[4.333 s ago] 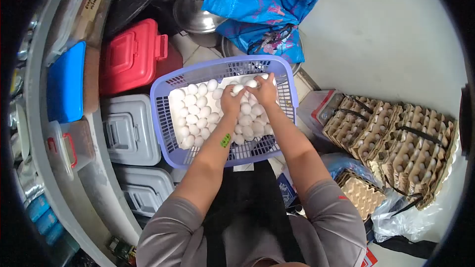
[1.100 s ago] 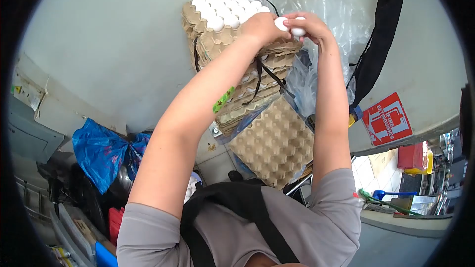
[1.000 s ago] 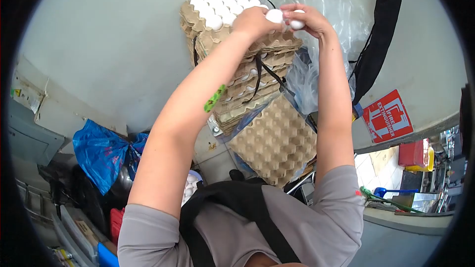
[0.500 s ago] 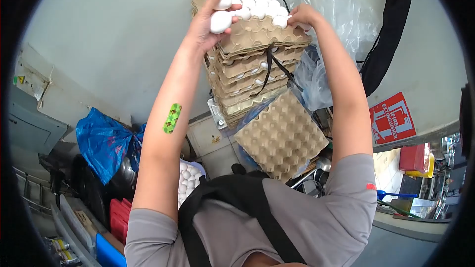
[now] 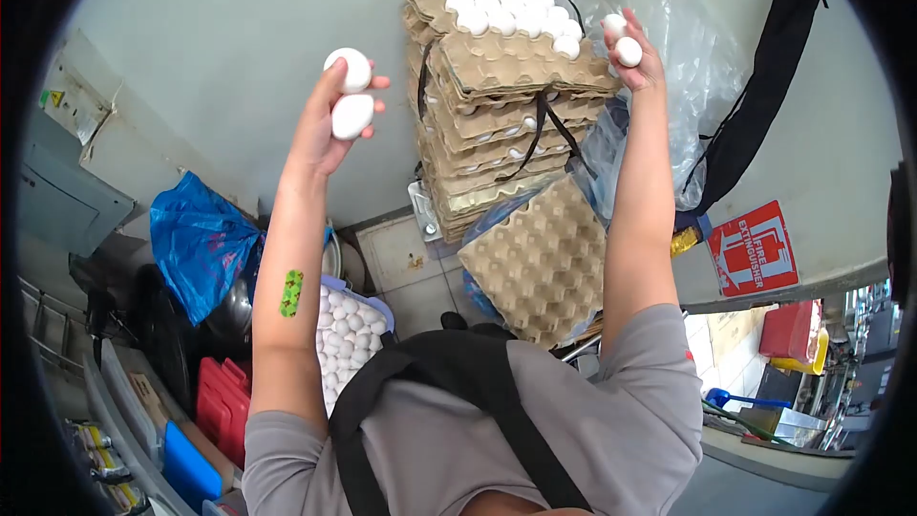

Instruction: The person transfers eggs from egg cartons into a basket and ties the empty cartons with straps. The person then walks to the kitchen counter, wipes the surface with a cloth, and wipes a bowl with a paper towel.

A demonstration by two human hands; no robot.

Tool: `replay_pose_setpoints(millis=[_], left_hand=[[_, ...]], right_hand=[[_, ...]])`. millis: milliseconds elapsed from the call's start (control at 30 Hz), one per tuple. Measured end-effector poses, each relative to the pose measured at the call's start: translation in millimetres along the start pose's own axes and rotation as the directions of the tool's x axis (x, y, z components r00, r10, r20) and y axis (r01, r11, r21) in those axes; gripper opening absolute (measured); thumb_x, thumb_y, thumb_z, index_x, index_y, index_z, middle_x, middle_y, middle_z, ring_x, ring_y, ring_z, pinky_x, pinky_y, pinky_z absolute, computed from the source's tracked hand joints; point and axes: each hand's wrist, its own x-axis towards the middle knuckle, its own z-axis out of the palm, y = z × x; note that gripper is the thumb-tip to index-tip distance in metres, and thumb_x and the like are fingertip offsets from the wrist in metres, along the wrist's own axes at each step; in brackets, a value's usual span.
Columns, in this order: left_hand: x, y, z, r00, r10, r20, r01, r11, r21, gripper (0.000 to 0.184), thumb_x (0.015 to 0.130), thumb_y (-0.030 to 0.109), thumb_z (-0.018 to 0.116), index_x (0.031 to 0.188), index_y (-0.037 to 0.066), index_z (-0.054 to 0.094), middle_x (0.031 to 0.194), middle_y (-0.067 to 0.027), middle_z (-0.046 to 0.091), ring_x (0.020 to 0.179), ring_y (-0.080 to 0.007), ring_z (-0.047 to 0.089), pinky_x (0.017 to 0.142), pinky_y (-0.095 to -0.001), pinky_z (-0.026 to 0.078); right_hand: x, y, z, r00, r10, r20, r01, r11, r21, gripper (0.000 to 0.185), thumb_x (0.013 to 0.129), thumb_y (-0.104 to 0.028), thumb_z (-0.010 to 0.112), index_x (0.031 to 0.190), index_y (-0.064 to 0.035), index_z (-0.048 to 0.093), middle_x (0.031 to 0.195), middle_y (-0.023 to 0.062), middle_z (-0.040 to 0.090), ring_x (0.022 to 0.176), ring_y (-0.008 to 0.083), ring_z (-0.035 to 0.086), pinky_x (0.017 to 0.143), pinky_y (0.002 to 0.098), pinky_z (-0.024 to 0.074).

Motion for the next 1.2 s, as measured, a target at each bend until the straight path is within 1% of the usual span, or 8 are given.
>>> replay_pose_setpoints(millis=[100,167,367,633,833,1000,1100,1200], left_hand=[[-30.0,2.0,-21.3,1.000,0.002,-0.017,-0.002,1.000,-0.007,0.042,0.087,0.041,0.044,0.107,0.003,0.048,0.090,-0.0123,0.060,0.067,-0.0142,0.060,0.042,-0.0226,0.047],[-54.4,0.9,-41.3,1.000,-0.001,-0.023,0.001,1.000,-0.022,0.042,0.088,0.038,0.042,0.111,0.003,0.046,0.091,-0.0128,0.059,0.069,-0.0153,0.060,0.042,-0.0231,0.047],[-143.6,-9.6,-96.1,0.975,-0.025,-0.220,0.030,0.999,0.022,0.048,0.087,0.037,0.045,0.120,0.002,0.039,0.095,-0.0133,0.057,0.073,-0.0182,0.057,0.042,-0.0244,0.047],[-280.7,-15.8,-166.4,0.850,-0.073,-0.522,0.096,0.995,0.017,0.045,0.082,0.028,0.057,0.117,0.004,0.042,0.095,-0.0098,0.057,0.077,-0.0146,0.059,0.055,-0.0259,0.051],[-382.5,-97.6,-236.3,0.577,-0.322,-0.751,0.404,0.911,-0.081,0.035,0.077,0.031,0.062,0.104,0.013,0.050,0.089,-0.0006,0.056,0.076,-0.0109,0.054,0.056,-0.0296,0.050],[-406.9,-212.8,-277.9,0.276,-0.478,-0.834,0.611,0.757,-0.232,0.074,0.065,0.037,0.068,0.124,0.008,0.036,0.122,-0.0132,0.043,0.109,-0.0286,0.042,0.076,-0.0520,0.042],[-394.6,-276.4,-307.5,0.263,-0.280,-0.923,0.644,0.763,-0.048,0.065,0.061,0.029,0.071,0.115,0.005,0.047,0.117,-0.0150,0.048,0.109,-0.0334,0.042,0.083,-0.0363,0.042],[-371.7,-322.5,-329.6,0.193,-0.116,-0.974,0.891,0.436,0.124,0.058,0.060,0.027,0.071,0.112,0.012,0.049,0.111,-0.0126,0.049,0.103,-0.0326,0.044,0.083,-0.0390,0.043]], right_hand=[[0.6,-2.6,26.5,1.000,0.026,0.009,-0.018,0.875,-0.484,0.039,0.078,-0.021,0.062,0.113,-0.0084,0.052,0.097,0.0122,0.058,0.067,0.0160,0.059,0.042,0.0238,0.0457],[4.9,-7.9,49.6,0.970,0.127,-0.208,-0.231,0.210,-0.950,0.037,0.067,-0.032,0.070,0.095,-0.0080,0.062,0.083,0.0102,0.060,0.065,0.0182,0.057,0.043,0.0336,0.0457],[45.9,20.1,53.5,0.965,0.142,-0.219,-0.114,-0.523,-0.844,0.053,0.058,-0.050,0.071,0.071,0.0013,0.065,0.064,0.0096,0.063,0.062,0.0212,0.060,0.061,0.0368,0.0483],[75.8,13.6,5.4,0.916,0.256,-0.309,-0.271,-0.174,-0.947,0.055,0.066,-0.059,0.061,0.083,-0.0067,0.062,0.067,0.0046,0.055,0.052,0.0158,0.048,0.046,0.0287,0.0341],[-63.6,6.3,109.8,0.982,-0.168,-0.085,-0.067,0.112,-0.991,0.046,0.074,-0.041,0.061,0.106,-0.0074,0.058,0.081,0.0075,0.058,0.065,0.0120,0.053,0.044,0.0231,0.0365],[-185.9,211.7,167.7,0.846,0.400,0.354,0.352,0.081,-0.933,0.043,0.063,-0.012,0.071,0.104,-0.0042,0.058,0.099,0.0076,0.058,0.087,0.0196,0.055,0.078,0.0311,0.0439],[-254.5,393.5,199.2,0.410,0.892,0.193,-0.199,0.294,-0.935,0.053,0.059,-0.028,0.077,0.102,-0.0029,0.059,0.106,0.0099,0.055,0.095,0.0186,0.053,0.081,0.0278,0.0412],[-326.3,558.9,169.7,0.373,0.926,-0.061,-0.426,0.113,-0.898,0.057,0.059,-0.039,0.077,0.099,-0.0019,0.060,0.104,0.0168,0.053,0.088,0.0224,0.055,0.077,0.0326,0.0439]])
